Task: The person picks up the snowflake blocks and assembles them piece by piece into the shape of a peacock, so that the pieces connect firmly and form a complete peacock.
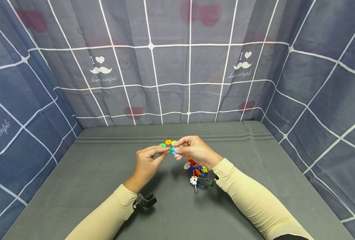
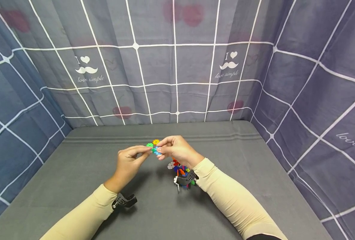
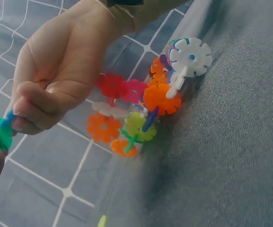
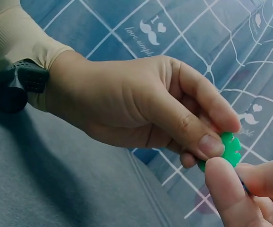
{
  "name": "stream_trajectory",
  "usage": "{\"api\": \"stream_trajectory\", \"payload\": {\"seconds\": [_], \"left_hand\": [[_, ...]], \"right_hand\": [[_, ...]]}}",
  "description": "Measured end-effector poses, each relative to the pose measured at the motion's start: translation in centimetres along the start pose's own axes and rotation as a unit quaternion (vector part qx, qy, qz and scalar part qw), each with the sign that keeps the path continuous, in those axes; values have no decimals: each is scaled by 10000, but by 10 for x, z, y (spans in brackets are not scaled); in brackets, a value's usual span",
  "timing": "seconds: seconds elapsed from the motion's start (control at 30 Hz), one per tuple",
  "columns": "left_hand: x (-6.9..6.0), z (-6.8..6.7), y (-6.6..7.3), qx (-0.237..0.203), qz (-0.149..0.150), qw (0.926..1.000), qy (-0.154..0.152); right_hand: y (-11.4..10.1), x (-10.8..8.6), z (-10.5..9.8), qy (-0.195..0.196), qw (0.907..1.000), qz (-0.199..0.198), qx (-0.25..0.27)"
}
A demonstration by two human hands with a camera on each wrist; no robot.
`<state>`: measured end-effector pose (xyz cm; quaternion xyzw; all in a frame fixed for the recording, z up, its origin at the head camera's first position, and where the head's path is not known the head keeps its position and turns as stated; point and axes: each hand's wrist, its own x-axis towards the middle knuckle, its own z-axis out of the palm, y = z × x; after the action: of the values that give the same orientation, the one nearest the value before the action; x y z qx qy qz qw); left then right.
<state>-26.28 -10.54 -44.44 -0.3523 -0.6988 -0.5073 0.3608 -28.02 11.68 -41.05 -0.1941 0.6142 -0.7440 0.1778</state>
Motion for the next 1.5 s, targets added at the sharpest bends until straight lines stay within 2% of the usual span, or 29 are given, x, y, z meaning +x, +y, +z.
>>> {"api": "stream_trajectory", "payload": {"seconds": [0.2,0.27,0.37,0.43,0.47,0.5,0.53,0.57,0.67,0.7,0.77,0.8,0.87,0.93,1.03,1.07,1.13,1.2,1.27,1.3,1.33,1.37,1.47,1.5], "left_hand": [[7,1,3,-26,224,9993,-308],[11,-2,2,-113,177,9986,-492],[15,-9,-6,22,-91,9975,-698],[16,-15,-17,404,-446,9944,-867],[16,-18,-23,706,-641,9905,-995],[15,-19,-31,1034,-831,9839,-1195],[14,-20,-40,1362,-1037,9744,-1454],[13,-19,-49,1691,-1248,9615,-1772],[12,-14,-71,2389,-1806,9128,-2775],[13,-11,-75,2570,-1949,8972,-3016],[13,-5,-81,2989,-2120,8697,-3307],[14,-3,-82,3179,-2164,8598,-3359],[15,0,-82,3521,-2058,8522,-3277],[16,2,-82,3700,-1924,8543,-3103],[19,2,-81,3591,-1863,8673,-2900],[20,2,-81,3541,-1920,8691,-2871],[21,2,-81,3479,-2141,8647,-2923],[20,2,-82,3504,-2359,8533,-3058],[19,2,-83,3523,-2483,8453,-3158],[19,2,-83,3499,-2519,8448,-3168],[18,3,-84,3404,-2538,8497,-3126],[17,3,-85,3263,-2554,8577,-3046],[17,0,-86,2648,-2513,8925,-2650],[17,-2,-85,2393,-2440,9063,-2486]], "right_hand": [[-10,-4,-7,-105,9998,-71,-182],[-17,-7,-11,-80,9994,-208,-282],[-27,-11,-19,25,9987,-402,-324],[-33,-14,-26,111,9983,-477,-302],[-35,-15,-30,150,9984,-490,-252],[-36,-16,-34,184,9985,-490,-186],[-37,-17,-38,217,9985,-485,-127],[-37,-18,-41,255,9985,-480,-69],[-34,-19,-49,318,9985,-436,134],[-32,-18,-50,310,9985,-419,180],[-28,-16,-50,292,9986,-341,276],[-26,-15,-49,271,9986,-293,336],[-25,-13,-46,265,9986,-223,392],[-25,-12,-44,283,9985,-176,439],[-27,-12,-42,380,9981,-114,461],[-28,-11,-42,397,9981,-82,456],[-28,-11,-40,402,9984,-2,404],[-27,-12,-39,386,9987,85,330],[-25,-12,-38,354,9991,125,215],[-23,-13,-38,340,9992,115,148],[-22,-13,-37,347,9993,103,63],[-21,-13,-37,345,9994,65,-19],[-17,-14,-38,455,9985,-28,-309],[-16,-13,-38,498,9980,-45,-398]]}}
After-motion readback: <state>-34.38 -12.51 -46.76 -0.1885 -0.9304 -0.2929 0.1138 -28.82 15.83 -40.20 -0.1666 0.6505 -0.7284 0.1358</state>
